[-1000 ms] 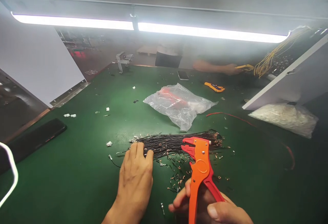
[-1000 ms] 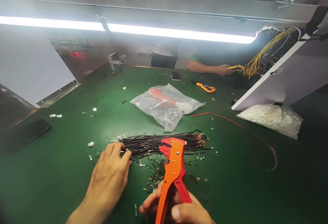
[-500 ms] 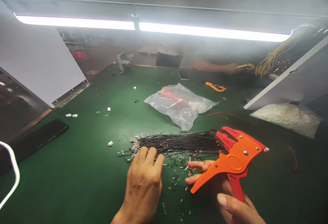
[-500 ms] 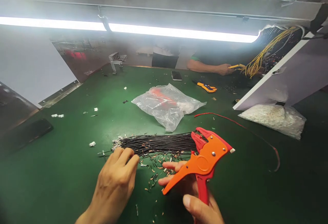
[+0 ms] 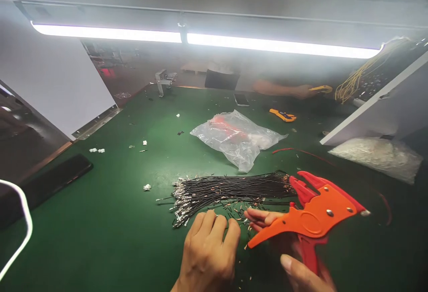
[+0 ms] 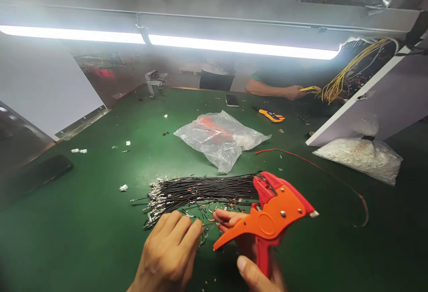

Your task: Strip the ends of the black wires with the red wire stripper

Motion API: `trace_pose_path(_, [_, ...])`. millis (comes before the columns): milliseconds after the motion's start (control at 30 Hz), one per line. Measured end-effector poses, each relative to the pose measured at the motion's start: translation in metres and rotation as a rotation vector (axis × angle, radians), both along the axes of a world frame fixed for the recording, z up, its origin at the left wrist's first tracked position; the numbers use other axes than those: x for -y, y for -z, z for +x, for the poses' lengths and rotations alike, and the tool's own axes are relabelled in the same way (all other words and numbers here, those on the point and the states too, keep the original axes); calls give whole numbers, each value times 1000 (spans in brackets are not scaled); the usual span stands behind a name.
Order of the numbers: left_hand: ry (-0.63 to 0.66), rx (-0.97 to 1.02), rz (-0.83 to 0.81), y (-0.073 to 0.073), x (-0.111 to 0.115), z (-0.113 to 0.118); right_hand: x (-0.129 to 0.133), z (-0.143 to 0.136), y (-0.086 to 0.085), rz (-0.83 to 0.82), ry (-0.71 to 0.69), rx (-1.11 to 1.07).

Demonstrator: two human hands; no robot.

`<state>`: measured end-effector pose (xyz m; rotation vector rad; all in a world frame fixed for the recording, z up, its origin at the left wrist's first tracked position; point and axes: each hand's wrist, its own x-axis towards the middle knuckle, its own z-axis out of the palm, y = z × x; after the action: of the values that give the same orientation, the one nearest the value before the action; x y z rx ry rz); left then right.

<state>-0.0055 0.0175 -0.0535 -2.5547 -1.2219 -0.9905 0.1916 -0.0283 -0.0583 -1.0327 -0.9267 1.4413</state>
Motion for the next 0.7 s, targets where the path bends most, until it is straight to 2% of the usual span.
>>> trace_pose_path(167, [-18,-43,-79,-3,-3,-4,-8,16,-9,-60,245,-88])
trace_pose_path(267, [7,-11,-46,-1,-3,-5,-13,28,-11,56,351,-117])
trace_pose_path(367, [24,23,-18,0,-4,-6,-15,36,-6,196,340,-74])
trace_pose_path(467, [-11,127,17,-3,-8,-10,-11,37,2,132,264,-14])
trace_pose_path(567, [-75,295,38,-8,-14,-16,-6,32,6,25,257,96])
trace_pose_path(700, [-104,366,-9,-12,-20,-21,-5,29,8,73,270,137])
